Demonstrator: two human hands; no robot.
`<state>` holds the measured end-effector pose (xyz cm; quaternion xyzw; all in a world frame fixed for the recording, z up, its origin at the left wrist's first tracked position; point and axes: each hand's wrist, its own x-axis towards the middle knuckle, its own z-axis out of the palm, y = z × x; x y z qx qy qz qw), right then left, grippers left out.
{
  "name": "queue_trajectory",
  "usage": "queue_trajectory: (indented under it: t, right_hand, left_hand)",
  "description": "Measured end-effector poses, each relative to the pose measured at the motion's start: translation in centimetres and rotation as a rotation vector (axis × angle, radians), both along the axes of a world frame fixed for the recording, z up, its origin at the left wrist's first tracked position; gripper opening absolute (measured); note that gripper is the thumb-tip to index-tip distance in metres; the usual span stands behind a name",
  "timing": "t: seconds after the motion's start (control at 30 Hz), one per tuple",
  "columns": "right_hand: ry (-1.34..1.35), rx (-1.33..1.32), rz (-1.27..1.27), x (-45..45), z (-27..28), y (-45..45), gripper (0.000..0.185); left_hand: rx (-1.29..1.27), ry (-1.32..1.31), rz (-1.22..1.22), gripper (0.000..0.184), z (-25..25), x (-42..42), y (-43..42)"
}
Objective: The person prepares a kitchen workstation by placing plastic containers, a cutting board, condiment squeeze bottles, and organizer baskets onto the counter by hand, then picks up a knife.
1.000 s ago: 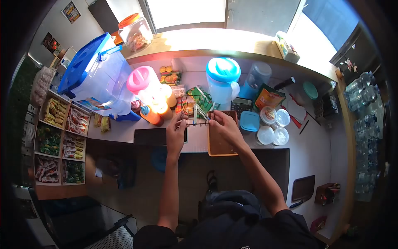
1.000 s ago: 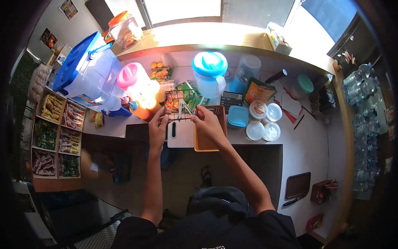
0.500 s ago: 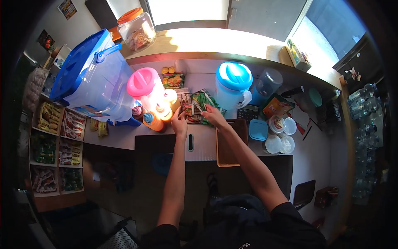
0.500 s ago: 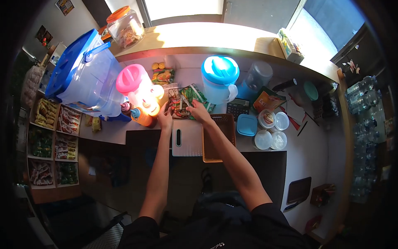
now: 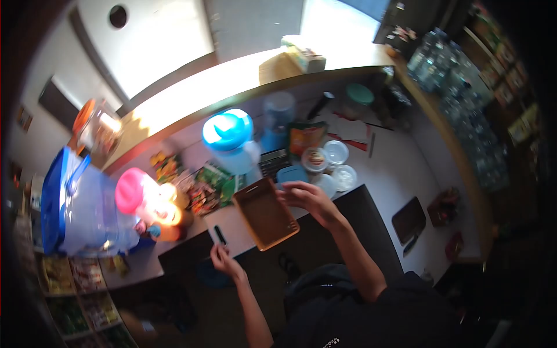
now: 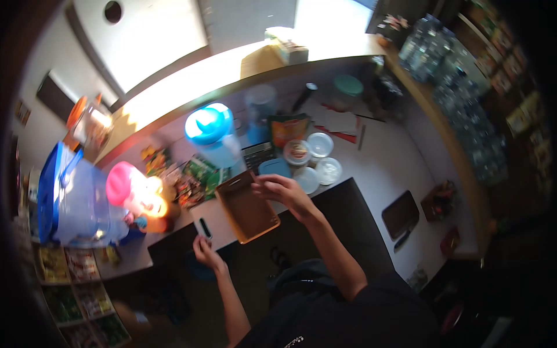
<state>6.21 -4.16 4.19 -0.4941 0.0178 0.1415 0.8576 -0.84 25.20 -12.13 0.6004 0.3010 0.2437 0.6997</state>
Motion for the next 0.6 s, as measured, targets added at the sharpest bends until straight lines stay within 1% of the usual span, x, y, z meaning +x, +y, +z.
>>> queue_trajectory:
  t: [0.03, 0.1, 0.13, 0.17, 0.23, 0.27, 0.3, 0.37, 0.4, 0.5, 0.6]
  right_hand:
    - [0.028, -0.051, -0.123, -2.7, -0.1, -3.1, 0.041]
    - [0.135, -0.169, -0.373, -8.7, -1.4, -9.0, 0.036]
    - [0.224, -0.292, -0.504, -11.8, -2.1, -11.6, 0.035]
    - [0.314, -0.357, -0.628, -15.0, -3.2, -14.0, 0.033]
    - [0.464, -0.440, -0.824, -21.2, -5.5, -17.8, 0.029]
    - [0.517, -0.427, -0.886, -23.8, -6.2, -19.1, 0.029]
    - [0.572, -0.412, -0.951, -26.0, -6.7, -20.1, 0.028]
    - [0.574, -0.398, -1.006, -29.7, -6.8, -21.4, 0.027]
    - [0.572, -0.393, -1.038, -31.3, -6.8, -22.3, 0.027]
    - [0.493, -0.517, -1.128, -36.0, -7.2, -25.4, 0.026]
    - [0.506, -0.513, -1.234, -40.5, -6.3, -29.7, 0.024]
  left_hand:
    - [0.059, -0.016, -0.036, 0.015, -0.8, -2.9, -0.5]
    - [0.143, -0.056, -0.037, 0.013, -1.3, -8.0, -2.9]
    - [0.176, -0.003, -0.125, 0.013, -2.1, -10.7, -3.7]
    - [0.212, 0.048, -0.211, 0.013, -2.7, -12.9, -4.4]
    - [0.169, 0.184, -0.436, 0.014, -2.7, -15.7, -6.5]
    - [0.151, 0.256, -0.552, 0.015, -2.5, -16.3, -7.3]
    - [0.168, 0.264, -0.659, 0.016, -2.1, -16.1, -8.5]
    - [0.206, 0.280, -0.888, 0.017, -1.3, -15.4, -11.4]
    - [0.224, 0.264, -0.995, 0.019, -2.0, -14.9, -12.5]
    - [0.254, 0.265, -1.154, 0.021, -0.8, -13.3, -18.9]
    - [0.318, 0.106, -1.294, 0.022, 0.2, -13.3, -26.8]
